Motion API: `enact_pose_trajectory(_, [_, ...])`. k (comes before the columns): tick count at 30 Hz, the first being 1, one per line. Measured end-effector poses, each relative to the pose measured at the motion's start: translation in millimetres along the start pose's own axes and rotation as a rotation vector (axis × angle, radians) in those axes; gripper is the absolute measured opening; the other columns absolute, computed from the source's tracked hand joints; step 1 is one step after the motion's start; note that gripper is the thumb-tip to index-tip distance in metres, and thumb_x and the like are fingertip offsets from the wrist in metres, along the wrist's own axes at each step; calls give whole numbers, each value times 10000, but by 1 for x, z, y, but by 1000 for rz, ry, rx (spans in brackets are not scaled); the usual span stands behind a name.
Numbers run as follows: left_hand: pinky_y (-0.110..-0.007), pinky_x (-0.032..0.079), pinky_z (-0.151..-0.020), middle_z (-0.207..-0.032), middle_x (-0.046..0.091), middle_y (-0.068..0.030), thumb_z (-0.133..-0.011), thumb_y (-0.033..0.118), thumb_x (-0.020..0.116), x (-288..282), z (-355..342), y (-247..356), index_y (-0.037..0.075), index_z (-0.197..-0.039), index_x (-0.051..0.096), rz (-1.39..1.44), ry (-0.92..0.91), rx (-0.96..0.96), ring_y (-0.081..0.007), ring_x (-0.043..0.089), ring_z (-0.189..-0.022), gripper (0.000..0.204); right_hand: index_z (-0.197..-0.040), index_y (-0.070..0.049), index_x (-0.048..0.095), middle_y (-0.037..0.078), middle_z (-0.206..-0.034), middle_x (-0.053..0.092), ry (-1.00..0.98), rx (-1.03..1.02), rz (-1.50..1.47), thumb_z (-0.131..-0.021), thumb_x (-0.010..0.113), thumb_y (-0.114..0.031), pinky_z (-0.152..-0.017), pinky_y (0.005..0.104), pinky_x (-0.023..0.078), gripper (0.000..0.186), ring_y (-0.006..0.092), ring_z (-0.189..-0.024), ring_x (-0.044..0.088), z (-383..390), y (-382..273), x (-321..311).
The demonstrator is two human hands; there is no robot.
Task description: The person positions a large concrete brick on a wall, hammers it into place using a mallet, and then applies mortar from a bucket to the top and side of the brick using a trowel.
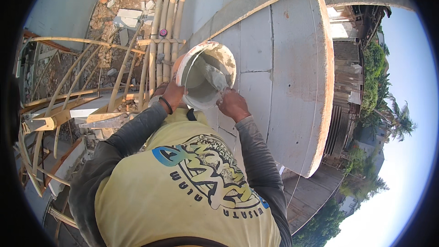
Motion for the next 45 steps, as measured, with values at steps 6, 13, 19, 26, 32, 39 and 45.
enact_pose_trajectory(6, [-368, 539, -740, -1017, 672, -212, -796, 49, 583, 2, -34, 1, -85, -1519, 53, -159, -21, 101, -270, 672, -870, 906, -1166, 24, 522, 262, -1119, 595, 22, 48, -6, -855, 603, -194, -882, 512, 511, 389, 436, -1024, 629, -8, -2, 3])
enact_pose_trajectory(13, [-370, 529, -793, -1012, 669, -253, -788, 80, 606, 11, -36, 17, -113, -1505, 50, -264, 20, 155, -309, 673, -911, 928, -1184, 34, 518, 270, -1086, 599, 111, 193, -9, -837, 631, -166, -896, 507, 502, 416, 453, -1032, 611, -18, 6, -11])
enact_pose_trajectory(19, [-324, 492, -872, -1166, 621, -154, -808, 5, 570, 13, -42, 24, -60, -1482, 224, -192, -51, 25, -218, 606, -1010, 761, -1164, 50, 512, 270, -1147, 579, -129, 191, -63, -850, 608, -186, -895, 514, 502, 404, 462, -1044, 607, -23, 26, -12])
enact_pose_trajectory(26, [-327, 501, -869, -1188, 624, -145, -796, -48, 574, 26, -32, 67, -45, -1465, 289, -156, -157, 38, -219, 622, -1008, 727, -1154, 0, 551, 240, -1135, 560, 56, 272, -50, -800, 636, -111, -863, 470, 534, 381, 403, -980, 651, -16, 37, -16])
enact_pose_trajectory(32, [-310, 487, -759, -967, 565, -38, -764, -27, 537, 22, -32, 68, 5, -1195, 530, -194, -68, 67, -164, 568, -848, 432, -1067, 5, 601, 249, -1066, 556, 319, 212, -46, -802, 590, -81, -799, 481, 551, 279, 416, -912, 661, -12, 24, -21])
enact_pose_trajectory(39, [-305, 468, -700, -937, 536, -30, -744, -26, 530, 34, -21, 88, 29, -1183, 523, -301, -113, 130, -149, 537, -790, 443, -1029, 27, 604, 272, -1054, 559, 373, 157, -289, -796, 596, -97, -745, 495, 559, 264, 429, -862, 669, -13, -6, -3])
enact_pose_trajectory(45, [-285, 454, -685, -882, 545, -10, -751, -12, 543, 40, -3, 114, 11, -1175, 546, -331, -78, 208, -127, 515, -764, 424, -1102, 6, 586, 250, -1093, 566, 400, 138, -476, -818, 623, -145, -814, 495, 538, 324, 444, -904, 644, -16, -12, -5])
Point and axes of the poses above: each hand's wrist, its own z-axis away from the middle knuckle, its own x-axis out of the palm, y = z × x, the point moved 8 cm from there along -z, towards the middle knuckle
